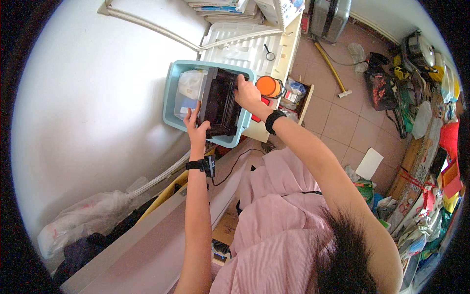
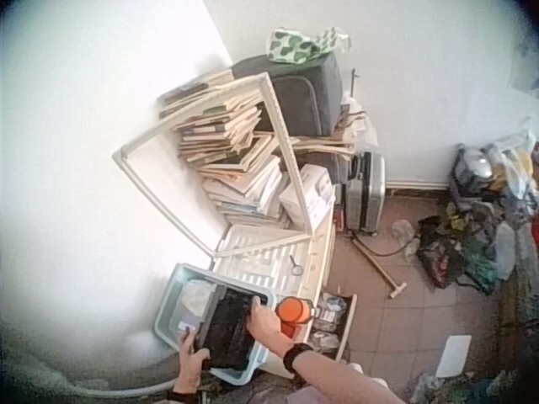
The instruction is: Using a screwdriver to repair or disassemble a black electronic component inside a storage bin.
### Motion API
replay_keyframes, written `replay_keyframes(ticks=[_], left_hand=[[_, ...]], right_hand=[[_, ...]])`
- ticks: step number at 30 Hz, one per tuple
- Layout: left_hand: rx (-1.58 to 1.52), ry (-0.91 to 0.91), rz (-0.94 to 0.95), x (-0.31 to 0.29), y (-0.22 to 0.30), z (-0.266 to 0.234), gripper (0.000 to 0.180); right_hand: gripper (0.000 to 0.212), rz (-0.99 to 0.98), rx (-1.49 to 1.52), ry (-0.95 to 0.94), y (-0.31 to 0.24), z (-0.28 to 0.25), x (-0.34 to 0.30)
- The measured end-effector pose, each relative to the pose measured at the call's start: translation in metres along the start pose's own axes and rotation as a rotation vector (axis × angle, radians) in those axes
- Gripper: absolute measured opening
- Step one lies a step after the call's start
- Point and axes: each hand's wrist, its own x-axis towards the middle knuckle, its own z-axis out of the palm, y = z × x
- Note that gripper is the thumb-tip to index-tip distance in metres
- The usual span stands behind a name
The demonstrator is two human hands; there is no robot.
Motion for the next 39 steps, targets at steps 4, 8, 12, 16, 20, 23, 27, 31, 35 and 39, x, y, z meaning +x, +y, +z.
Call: replay_keyframes(ticks=[4, 8, 12, 16, 20, 23, 27, 31, 35, 39], left_hand=[[-0.018, -0.004, -0.017, 0.002, 0.004, 0.008, 0.074], [-0.029, 0.007, -0.031, 0.000, 0.007, 0.002, 0.073], [-0.032, 0.010, -0.027, -0.002, 0.008, 0.001, 0.074], [0.043, 0.021, 0.035, -0.003, -0.003, 0.004, 0.075], [0.067, 0.015, 0.057, -0.004, -0.003, 0.001, 0.076], [0.032, 0.007, 0.024, -0.004, 0.005, 0.008, 0.075], [0.039, 0.035, 0.025, -0.003, 0.001, 0.000, 0.075], [0.153, 0.058, 0.142, 0.001, -0.011, -0.005, 0.074], [0.005, 0.030, 0.032, 0.000, 0.004, 0.009, 0.073], [0.052, 0.045, -0.022, -0.004, 0.003, 0.006, 0.074]], right_hand=[[0.035, 0.115, -0.010, 0.011, 0.012, 0.002, -0.001], [0.031, 0.106, -0.046, 0.022, 0.009, -0.003, -0.009], [0.024, -0.069, -0.069, 0.099, 0.017, -0.001, -0.009], [0.039, -0.413, -0.218, 0.148, 0.033, 0.009, 0.001], [0.062, -0.546, -0.383, 0.127, 0.038, 0.017, 0.002], [0.064, -0.616, -0.432, 0.172, 0.051, 0.022, 0.007], [0.066, -0.610, -0.443, 0.102, 0.040, 0.020, 0.007], [0.064, -0.589, -0.498, 0.068, 0.032, 0.023, 0.010], [0.056, -0.668, -0.465, 0.183, 0.055, 0.029, 0.022], [0.043, -0.683, -0.410, 0.184, 0.049, 0.028, 0.024]])
